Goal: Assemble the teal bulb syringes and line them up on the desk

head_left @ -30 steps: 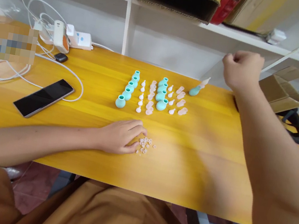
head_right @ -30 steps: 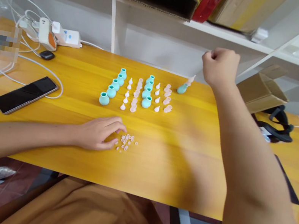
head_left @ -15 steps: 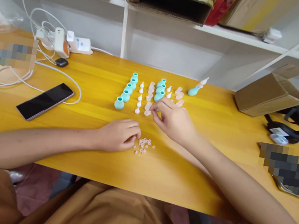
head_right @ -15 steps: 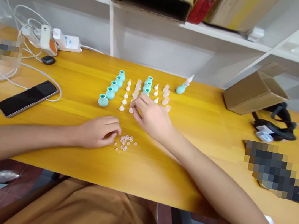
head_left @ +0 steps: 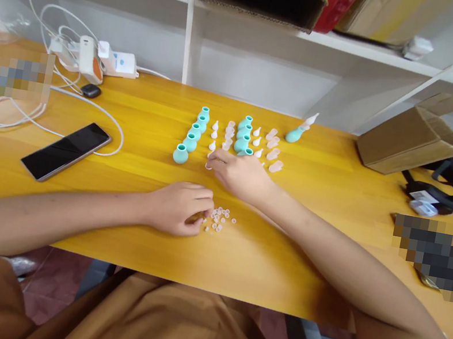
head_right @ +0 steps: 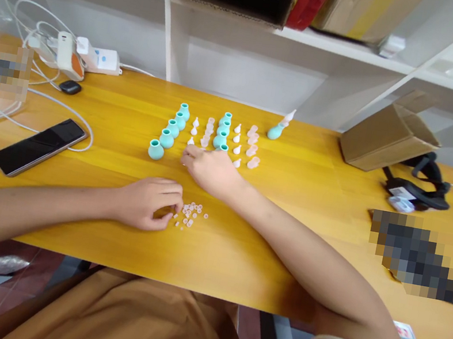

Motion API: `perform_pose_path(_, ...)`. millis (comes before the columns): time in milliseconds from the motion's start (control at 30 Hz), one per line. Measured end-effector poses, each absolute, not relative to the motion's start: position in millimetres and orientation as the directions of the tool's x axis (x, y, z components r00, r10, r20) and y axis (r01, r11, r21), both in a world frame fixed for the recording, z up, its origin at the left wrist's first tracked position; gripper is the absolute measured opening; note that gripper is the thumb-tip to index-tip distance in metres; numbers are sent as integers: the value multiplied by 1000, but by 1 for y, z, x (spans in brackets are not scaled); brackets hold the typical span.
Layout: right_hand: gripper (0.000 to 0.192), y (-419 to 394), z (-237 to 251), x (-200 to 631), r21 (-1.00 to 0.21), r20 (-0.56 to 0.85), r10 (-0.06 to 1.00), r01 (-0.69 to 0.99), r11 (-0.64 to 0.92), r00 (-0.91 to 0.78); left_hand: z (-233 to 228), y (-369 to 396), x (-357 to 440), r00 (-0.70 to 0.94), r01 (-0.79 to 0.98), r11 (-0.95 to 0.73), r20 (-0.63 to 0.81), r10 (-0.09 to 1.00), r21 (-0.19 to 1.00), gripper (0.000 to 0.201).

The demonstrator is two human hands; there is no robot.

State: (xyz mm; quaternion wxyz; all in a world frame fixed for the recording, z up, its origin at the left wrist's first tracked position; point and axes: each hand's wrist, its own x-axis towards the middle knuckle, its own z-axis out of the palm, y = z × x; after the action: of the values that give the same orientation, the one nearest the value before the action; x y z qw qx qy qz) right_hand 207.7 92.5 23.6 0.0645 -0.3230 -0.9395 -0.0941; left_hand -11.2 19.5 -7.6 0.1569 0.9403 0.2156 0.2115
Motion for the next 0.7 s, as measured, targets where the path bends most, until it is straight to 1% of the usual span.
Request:
perform_pose_path(67, 32, 94, 23, 211, 96, 204, 573, 598, 795, -794, -8, 19, -11, 826, 319, -868, 339, 451, 379, 14)
perform_pose_path(133, 31, 93, 25, 217, -10, 261, 541, 558, 830, -799, -9, 20, -11, 828, 307, -875, 348, 439, 374, 15)
perform_pose_path(233, 29, 85, 31, 228, -249, 395, 506, 441, 862, -767, -12, 21, -10, 826, 296, -883, 366, 429, 365, 13)
perform_pose_path(267, 27, 80, 32, 232, -334, 433, 519, 403, 852, -737, -13, 21, -9, 823, 294, -882, 372, 429, 368, 12)
perform_pose_path(333, 26, 67, 32, 239, -503, 463, 594, 357, 787, -658, -13, 23, -9, 815, 278, -872, 381, 436, 404, 10)
perform_pose_path(433, 26, 44, 21, 248, -728, 390, 749, 319, 607, -535, -13, 26, -10, 799, 240, -805, 361, 482, 542, 11)
perform_pose_path(533, 24, 28, -1, 256, -893, 267, 864, 226, 388, -427, -11, 29, -12, 761, 250, -694, 306, 572, 675, 13)
perform_pose_path(600, 23, 24, -15, 259, -963, 184, 915, 121, 241, -360, -10, 31, -13, 722, 271, -620, 271, 637, 736, 14)
perform_pose_path(667, 22, 24, -25, 262, -992, 110, 947, 23, 123, -301, -8, 32, -13, 676, 283, -547, 241, 696, 788, 12)
perform_pose_path(700, 21, 25, -27, 263, -996, 88, 956, -11, 88, -281, -7, 31, -13, 656, 285, -517, 229, 719, 807, 10)
